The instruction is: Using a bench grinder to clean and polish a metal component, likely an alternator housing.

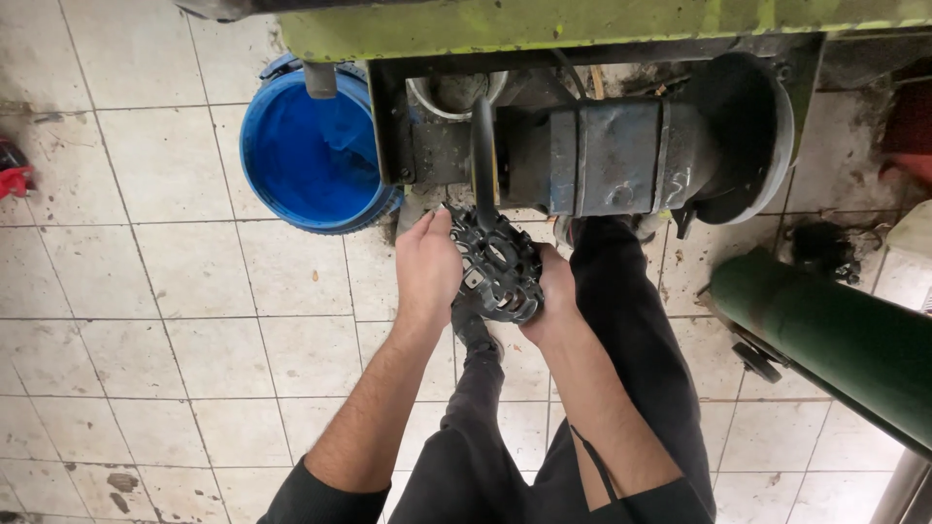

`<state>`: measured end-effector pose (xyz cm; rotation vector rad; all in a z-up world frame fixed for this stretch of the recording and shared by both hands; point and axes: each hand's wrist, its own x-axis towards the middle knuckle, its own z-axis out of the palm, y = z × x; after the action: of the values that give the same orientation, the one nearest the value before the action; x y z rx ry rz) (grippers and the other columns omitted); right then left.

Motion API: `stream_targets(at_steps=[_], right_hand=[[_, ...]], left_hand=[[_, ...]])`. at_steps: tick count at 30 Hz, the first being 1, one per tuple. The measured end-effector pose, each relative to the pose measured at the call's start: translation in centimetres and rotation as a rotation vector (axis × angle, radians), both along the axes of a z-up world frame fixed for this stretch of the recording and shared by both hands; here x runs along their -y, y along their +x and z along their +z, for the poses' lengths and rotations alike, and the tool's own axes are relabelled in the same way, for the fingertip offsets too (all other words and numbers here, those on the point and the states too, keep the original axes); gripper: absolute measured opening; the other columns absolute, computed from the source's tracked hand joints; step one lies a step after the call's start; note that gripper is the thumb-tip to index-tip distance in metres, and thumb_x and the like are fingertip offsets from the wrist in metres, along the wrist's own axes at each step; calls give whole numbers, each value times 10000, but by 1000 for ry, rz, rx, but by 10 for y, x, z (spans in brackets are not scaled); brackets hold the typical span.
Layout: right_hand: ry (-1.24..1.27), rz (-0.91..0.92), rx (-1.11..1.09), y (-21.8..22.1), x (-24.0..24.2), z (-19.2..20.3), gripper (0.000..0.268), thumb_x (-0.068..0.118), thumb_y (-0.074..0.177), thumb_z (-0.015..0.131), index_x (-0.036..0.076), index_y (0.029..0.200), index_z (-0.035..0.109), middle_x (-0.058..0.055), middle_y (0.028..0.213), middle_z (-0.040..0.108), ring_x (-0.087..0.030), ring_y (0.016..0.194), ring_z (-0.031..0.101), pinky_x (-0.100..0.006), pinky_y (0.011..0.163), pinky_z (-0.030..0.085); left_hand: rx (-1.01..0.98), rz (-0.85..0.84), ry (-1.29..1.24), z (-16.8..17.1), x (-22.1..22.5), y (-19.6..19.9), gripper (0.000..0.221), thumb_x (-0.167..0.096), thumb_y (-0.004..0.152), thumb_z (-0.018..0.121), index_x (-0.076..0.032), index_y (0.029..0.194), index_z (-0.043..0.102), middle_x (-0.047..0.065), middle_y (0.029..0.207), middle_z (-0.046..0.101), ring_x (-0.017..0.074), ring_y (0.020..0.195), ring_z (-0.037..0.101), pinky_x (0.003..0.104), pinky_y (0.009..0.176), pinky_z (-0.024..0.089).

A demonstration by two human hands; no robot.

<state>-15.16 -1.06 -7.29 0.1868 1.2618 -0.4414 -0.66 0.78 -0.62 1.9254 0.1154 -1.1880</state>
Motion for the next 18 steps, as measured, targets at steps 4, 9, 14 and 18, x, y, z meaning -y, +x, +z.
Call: stream_targets(at_steps=[4, 9, 14, 18], right_hand=[[-7, 9, 6, 0, -4, -4, 406, 301, 1057, 312, 58, 1110, 634, -117, 1020, 740, -251, 896, 721, -427, 855, 591], [22, 14, -12, -9, -16, -24, 377, 306, 1055, 354, 66, 1043, 646, -105, 967, 733, -243, 843, 711, -424, 807, 588], [-11, -46, -32, -20, -19, -25, 357, 282, 1033, 371, 58, 1025, 649, -105, 942, 733, -238, 804, 707, -407, 774, 592], [-97, -100, -19, -20, -24, -19, 326, 247, 1030, 400, 42, 1036, 654, -107, 964, 733, -236, 844, 703, -394, 779, 561]], left_hand=[[37, -58, 14, 2, -2, -1, 424, -286, 1009, 530, 77, 1167, 684, 41, 811, 644, 123, 751, 551, 297, 696, 462], [100, -130, 1, -3, -5, -4, 395, -281, 1000, 525, 40, 1143, 705, 16, 707, 610, 106, 655, 530, 298, 615, 460], [-135, -29, 19, -17, 1, -6, 351, -257, 980, 560, -25, 1221, 669, 13, 837, 696, 110, 713, 575, 280, 687, 486], [-239, -9, 72, -10, 10, 8, 338, -195, 946, 492, -89, 1197, 693, -30, 938, 723, 91, 779, 684, 316, 697, 535]])
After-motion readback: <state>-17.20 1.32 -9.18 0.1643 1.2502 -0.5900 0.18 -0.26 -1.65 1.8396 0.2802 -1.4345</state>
